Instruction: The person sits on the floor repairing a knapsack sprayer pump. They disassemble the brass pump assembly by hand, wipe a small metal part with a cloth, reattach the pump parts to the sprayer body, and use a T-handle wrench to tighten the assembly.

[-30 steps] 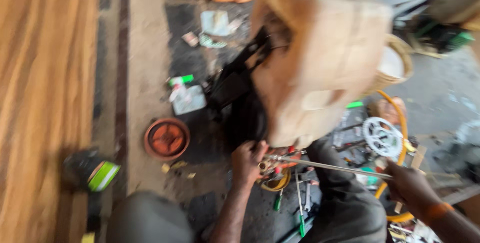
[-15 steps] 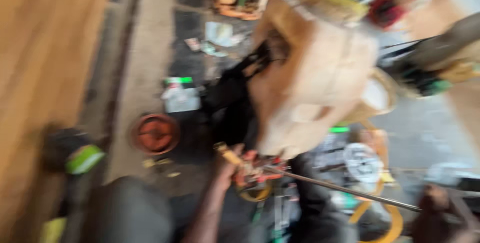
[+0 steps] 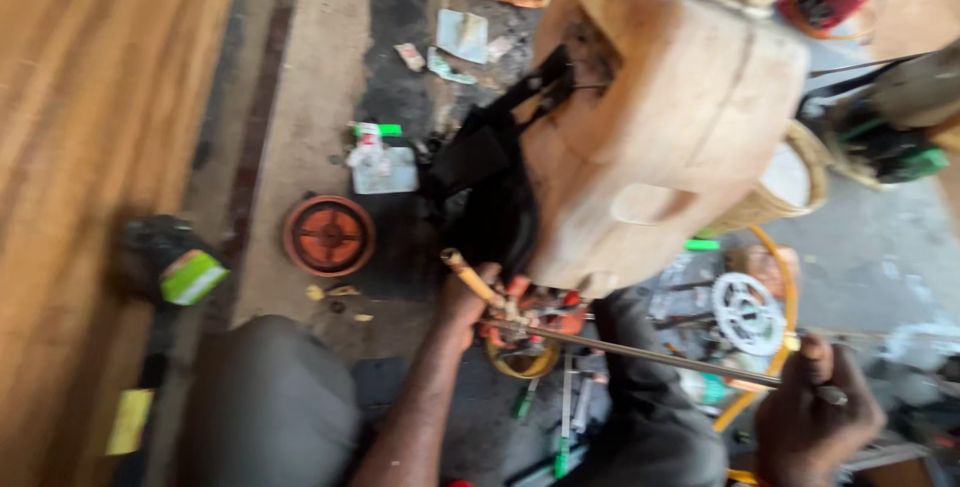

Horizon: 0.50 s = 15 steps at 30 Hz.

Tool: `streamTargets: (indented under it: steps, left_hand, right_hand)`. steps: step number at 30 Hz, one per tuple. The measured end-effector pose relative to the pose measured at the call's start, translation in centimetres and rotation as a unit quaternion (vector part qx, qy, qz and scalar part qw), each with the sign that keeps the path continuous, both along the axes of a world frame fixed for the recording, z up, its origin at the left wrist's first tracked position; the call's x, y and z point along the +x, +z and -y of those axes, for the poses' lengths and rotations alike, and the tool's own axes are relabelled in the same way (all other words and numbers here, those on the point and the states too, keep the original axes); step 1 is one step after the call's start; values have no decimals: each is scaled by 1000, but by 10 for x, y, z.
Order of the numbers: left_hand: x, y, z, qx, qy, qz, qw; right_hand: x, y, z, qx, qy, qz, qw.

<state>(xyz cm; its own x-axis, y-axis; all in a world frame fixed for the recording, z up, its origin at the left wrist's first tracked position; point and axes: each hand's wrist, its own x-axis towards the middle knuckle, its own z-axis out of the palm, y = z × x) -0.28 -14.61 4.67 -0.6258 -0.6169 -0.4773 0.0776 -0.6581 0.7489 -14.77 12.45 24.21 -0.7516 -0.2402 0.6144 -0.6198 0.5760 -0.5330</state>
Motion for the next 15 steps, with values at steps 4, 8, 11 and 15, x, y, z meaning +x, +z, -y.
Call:
streamTargets:
  steps: [4, 8, 11, 15]
  left_hand:
    - [-1, -2, 3, -13, 15, -1, 1000]
    - [-3, -4, 5, 9, -19, 18, 1000]
    - [-4, -5, 7, 20, -37, 54, 998]
    - [-5, -4, 9, -6, -25, 19, 999]
  right_hand:
    - [6, -7, 13, 7, 35, -9, 999]
    - [-6, -12, -2, 76, 30, -103, 991]
    - [-13, -14, -8, 68, 167, -126, 975]
    - [-13, -14, -4, 113, 132, -103, 979]
